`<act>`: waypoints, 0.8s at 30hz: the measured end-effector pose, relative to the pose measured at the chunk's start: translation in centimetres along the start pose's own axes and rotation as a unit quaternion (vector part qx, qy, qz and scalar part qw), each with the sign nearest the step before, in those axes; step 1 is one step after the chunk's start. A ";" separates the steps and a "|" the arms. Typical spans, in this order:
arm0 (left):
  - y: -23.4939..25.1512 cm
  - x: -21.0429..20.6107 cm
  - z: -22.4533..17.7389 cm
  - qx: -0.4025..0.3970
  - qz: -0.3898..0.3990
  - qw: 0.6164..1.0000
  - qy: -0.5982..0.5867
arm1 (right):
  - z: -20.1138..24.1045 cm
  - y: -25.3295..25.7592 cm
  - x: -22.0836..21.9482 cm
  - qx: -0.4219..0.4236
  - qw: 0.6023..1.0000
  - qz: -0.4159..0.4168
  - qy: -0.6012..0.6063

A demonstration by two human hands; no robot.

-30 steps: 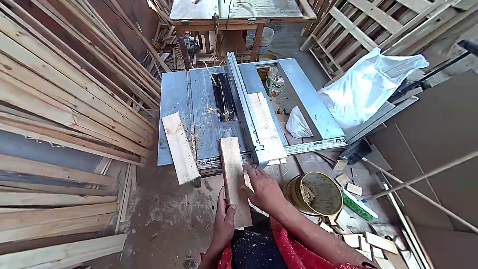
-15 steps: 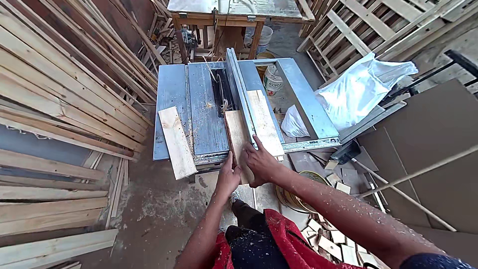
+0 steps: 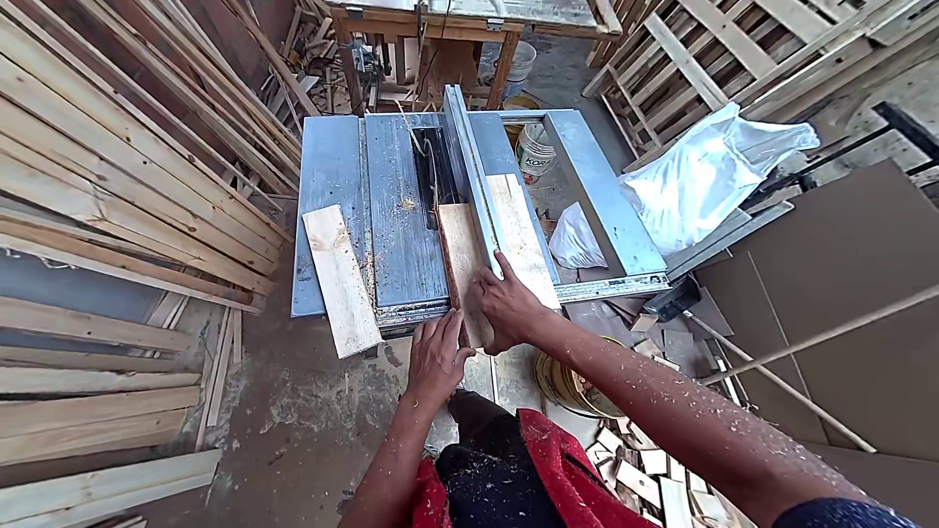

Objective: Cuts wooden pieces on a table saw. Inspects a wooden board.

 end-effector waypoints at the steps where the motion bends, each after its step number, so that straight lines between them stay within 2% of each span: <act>1: 0.4 0.2 -0.1 0.001 0.001 1.000 0.006 | -0.3 0.3 0.0 -0.002 1.000 0.000 0.001; 9: 4.2 1.3 0.6 0.047 -0.004 0.999 0.010 | -2.7 3.1 0.1 -0.014 1.000 -0.001 0.001; 19: 10.6 2.8 2.7 0.165 -0.084 0.983 -0.013 | -7.7 9.2 0.5 -0.013 1.000 0.003 0.012; 22: 11.6 2.6 4.9 0.128 -0.089 0.984 -0.086 | -8.9 10.6 0.6 -0.005 1.000 0.002 0.008; 24: 11.5 2.3 6.0 0.104 -0.125 0.973 -0.162 | -9.7 11.5 0.7 -0.003 1.000 -0.002 0.006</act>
Point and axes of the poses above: each hand's wrist, its own y-axis towards the middle knuckle, its own x-axis out of the back of the hand, z = x × y, the point moved 3 cm from there along y, towards the middle knuckle, and after that the axes turned 8 degrees about -y, right-handed, at the moved point
